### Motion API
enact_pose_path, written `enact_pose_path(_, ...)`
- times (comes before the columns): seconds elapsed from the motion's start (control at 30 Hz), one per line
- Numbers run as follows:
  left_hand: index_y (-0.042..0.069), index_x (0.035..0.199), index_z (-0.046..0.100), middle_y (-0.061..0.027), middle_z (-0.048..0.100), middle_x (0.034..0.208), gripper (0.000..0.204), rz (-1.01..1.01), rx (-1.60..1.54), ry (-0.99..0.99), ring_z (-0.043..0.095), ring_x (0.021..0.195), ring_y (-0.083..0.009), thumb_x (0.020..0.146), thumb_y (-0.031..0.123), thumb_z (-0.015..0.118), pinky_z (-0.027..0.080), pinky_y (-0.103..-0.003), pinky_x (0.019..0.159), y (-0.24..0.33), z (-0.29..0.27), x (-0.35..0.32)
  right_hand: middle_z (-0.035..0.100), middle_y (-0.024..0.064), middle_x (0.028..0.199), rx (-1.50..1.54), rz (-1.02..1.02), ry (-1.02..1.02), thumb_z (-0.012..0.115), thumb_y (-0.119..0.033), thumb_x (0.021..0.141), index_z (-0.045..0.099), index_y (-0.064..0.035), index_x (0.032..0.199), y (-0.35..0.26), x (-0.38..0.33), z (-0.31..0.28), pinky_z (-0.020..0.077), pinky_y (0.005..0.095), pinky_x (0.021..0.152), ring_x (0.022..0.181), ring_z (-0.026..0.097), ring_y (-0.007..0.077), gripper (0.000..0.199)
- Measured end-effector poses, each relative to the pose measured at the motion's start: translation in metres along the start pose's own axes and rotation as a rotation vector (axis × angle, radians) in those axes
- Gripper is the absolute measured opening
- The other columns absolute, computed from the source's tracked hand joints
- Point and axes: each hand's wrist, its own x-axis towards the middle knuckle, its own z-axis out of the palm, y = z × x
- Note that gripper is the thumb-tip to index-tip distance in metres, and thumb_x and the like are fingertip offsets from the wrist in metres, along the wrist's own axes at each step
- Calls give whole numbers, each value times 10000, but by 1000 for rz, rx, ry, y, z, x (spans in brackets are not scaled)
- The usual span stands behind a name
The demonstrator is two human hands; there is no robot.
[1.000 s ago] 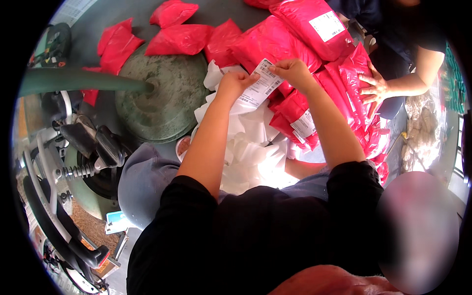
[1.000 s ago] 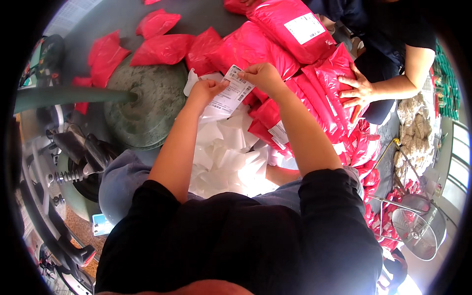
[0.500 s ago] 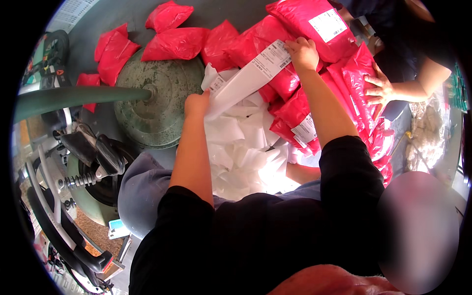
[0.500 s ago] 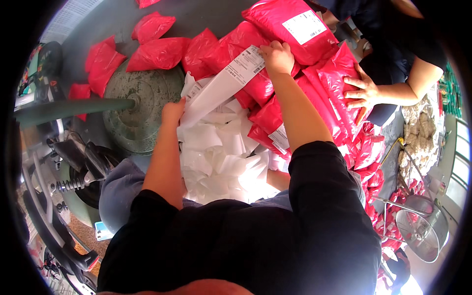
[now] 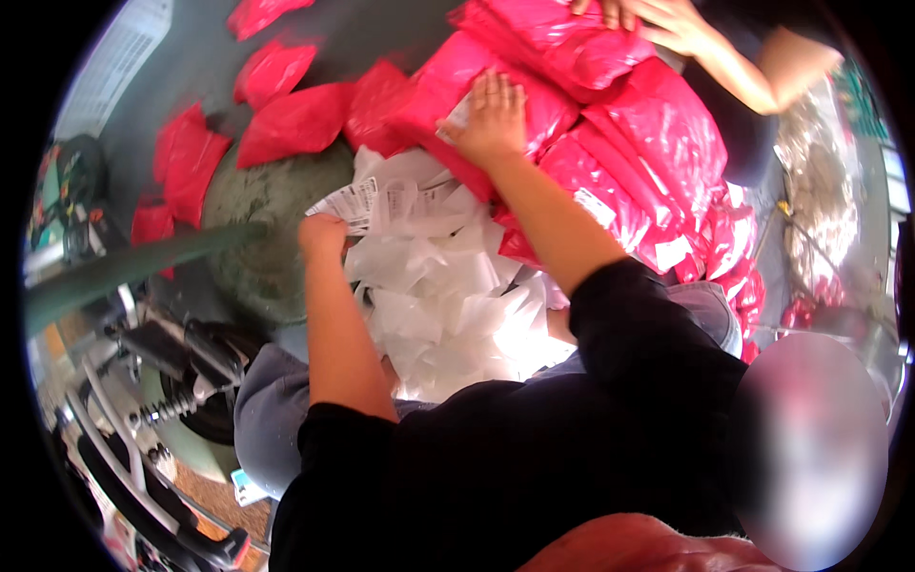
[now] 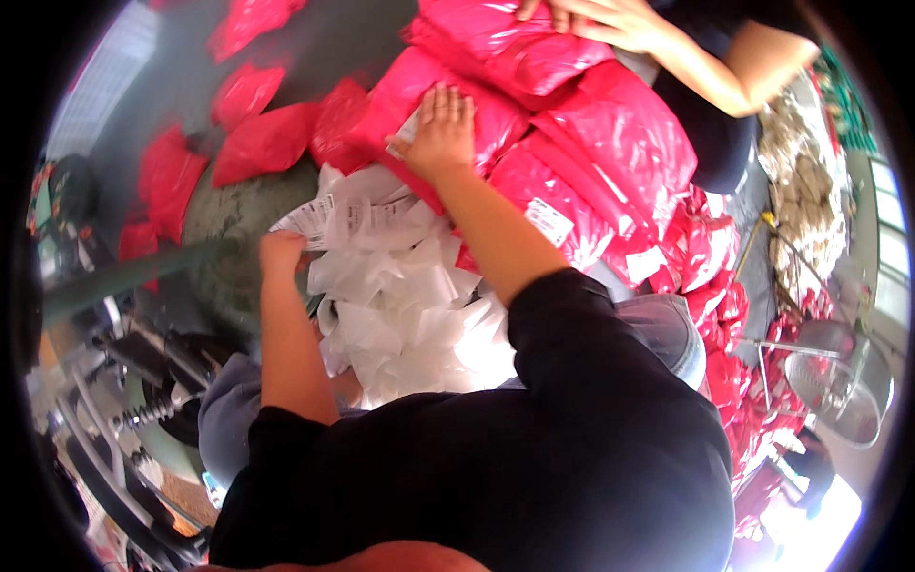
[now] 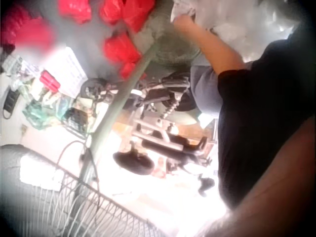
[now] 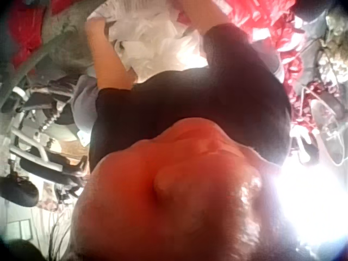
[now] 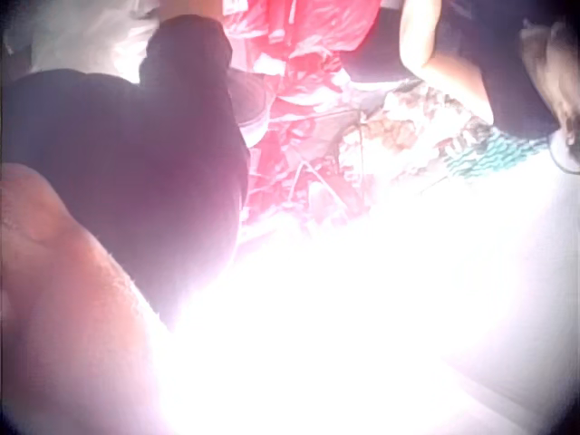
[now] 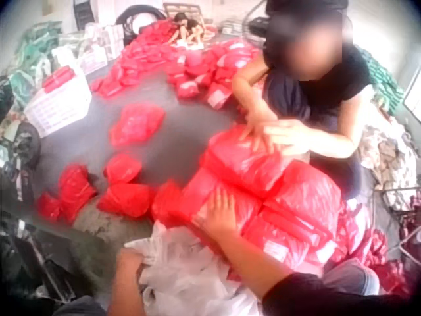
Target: The person peels white shipping labels from a strip and adheres them one by one to a pile of pink mailing bags on the floor.
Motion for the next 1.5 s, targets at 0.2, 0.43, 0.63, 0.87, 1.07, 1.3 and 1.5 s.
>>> enact_pose_path(0.2,73,897,660,-132,605,676,205,576,183,189,564,574,-188,704,34,604,429,-291,548,83,-32,-70,163,164,1414,-6,32,-171,416,-640,740,173,-19,1355,6,5,-21,34,507,1043,1312,133,297,907)
enact_pose_path(0.43,55,1047,606,-35,632,903,313,625,-137,-642,538,763,-84,744,-19,579,427,-249,672,126,-63,-191,415,192,1268,1154,-124,-708,443,-582,805,402,3,1244,0,-50,-172,287,343,991,1200,367,295,732)
enact_pose_path(0.63,34,1018,614,-31,626,938,260,1046,-355,-606,541,844,-77,771,-25,558,419,-208,743,123,-58,-280,568,63,882,1258,-50,-910,519,-600,751,584,-32,980,34,-96,-291,420,254,729,834,516,121,615)
enact_pose_path(0.87,14,946,632,-26,625,888,182,1312,-274,-529,542,755,-62,783,-22,560,434,-200,667,109,-27,-317,591,25,835,1387,-106,-673,636,-198,785,567,11,922,43,-151,-336,421,192,676,760,526,66,259)
enact_pose_path(1.07,4,1149,465,-22,577,850,393,1063,-846,-579,529,743,-59,786,50,608,417,-194,640,110,1,-322,597,18,786,1344,-166,-258,646,-21,755,567,12,901,49,-161,-330,445,183,637,724,545,49,169)
enact_pose_path(1.3,-22,1009,541,-15,587,805,256,920,-739,-570,525,687,-52,812,128,607,419,-192,578,128,28,-322,611,12,697,1276,-156,-144,714,-66,696,626,-9,796,60,-155,-338,441,187,578,646,538,44,145)
enact_pose_path(1.5,6,706,582,13,541,591,229,898,-737,-456,444,513,-31,813,206,616,336,-210,441,171,67,-301,620,12,682,1162,-65,-127,706,-88,703,654,-7,774,97,-124,-350,436,196,570,635,537,41,120)
